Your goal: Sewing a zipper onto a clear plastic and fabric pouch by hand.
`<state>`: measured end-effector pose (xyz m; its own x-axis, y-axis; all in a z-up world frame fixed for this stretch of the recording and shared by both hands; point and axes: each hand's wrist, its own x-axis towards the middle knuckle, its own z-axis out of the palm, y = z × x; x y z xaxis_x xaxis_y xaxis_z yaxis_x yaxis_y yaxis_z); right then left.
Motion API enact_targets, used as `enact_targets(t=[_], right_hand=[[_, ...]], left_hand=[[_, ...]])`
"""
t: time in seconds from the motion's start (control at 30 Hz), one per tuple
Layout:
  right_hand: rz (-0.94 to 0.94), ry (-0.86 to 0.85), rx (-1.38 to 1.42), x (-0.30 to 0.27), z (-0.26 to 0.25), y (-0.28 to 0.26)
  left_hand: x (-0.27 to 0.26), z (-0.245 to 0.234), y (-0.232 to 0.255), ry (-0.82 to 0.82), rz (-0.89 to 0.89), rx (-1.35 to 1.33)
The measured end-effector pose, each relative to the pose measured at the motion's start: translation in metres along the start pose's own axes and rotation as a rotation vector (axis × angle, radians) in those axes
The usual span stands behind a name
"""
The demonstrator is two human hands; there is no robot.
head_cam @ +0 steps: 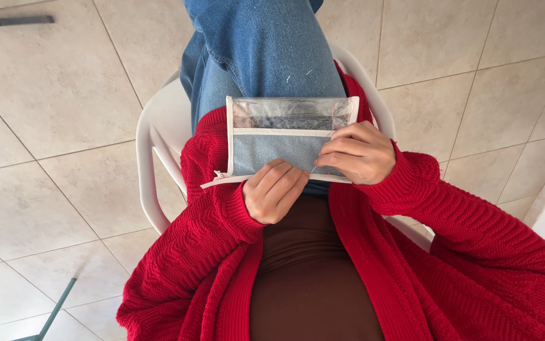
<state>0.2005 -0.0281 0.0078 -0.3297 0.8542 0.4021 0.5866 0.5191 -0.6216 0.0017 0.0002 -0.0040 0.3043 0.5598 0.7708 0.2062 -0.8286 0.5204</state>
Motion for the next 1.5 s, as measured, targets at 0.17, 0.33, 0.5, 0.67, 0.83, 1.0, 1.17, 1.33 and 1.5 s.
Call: enact_targets(t=[0.17, 0.33, 0.5, 0.67, 0.83, 1.0, 1.17, 1.33, 1.5], right_hand=[[-0.007, -0.032, 0.014, -0.005, 0.000, 0.004], [-0.056, -0.067, 0.089, -0.035, 0.016, 0.034], [-0.088, -0.195, 0.370, -0.041, 0.015, 0.061], [0.010, -0.242, 0.520, -0.050, 0.016, 0.062], [0.102, -0.248, 0.605, -0.045, 0.011, 0.055], [0.080, -0.291, 0.685, -0.047, 0.010, 0.058], [0.210, -0.283, 0.532, -0.047, 0.008, 0.055], [0.210, -0.331, 0.570, -0.053, 0.007, 0.062], [0.091, -0.376, 0.211, -0.021, -0.033, 0.060]], left_hand=[[0.003, -0.001, 0.002, -0.025, -0.074, -0.052], [-0.032, 0.003, -0.010, -0.275, -0.439, -0.378], [-0.036, 0.009, -0.017, -0.340, -0.667, -0.624], [-0.042, 0.012, -0.012, -0.366, -0.758, -0.590], [-0.045, 0.015, -0.011, -0.365, -0.775, -0.562], [-0.049, 0.016, -0.009, -0.382, -0.794, -0.543], [-0.050, 0.017, -0.009, -0.420, -0.831, -0.550], [-0.048, 0.020, -0.008, -0.432, -0.850, -0.490], [-0.031, 0.020, -0.015, -0.460, -0.832, -0.348]])
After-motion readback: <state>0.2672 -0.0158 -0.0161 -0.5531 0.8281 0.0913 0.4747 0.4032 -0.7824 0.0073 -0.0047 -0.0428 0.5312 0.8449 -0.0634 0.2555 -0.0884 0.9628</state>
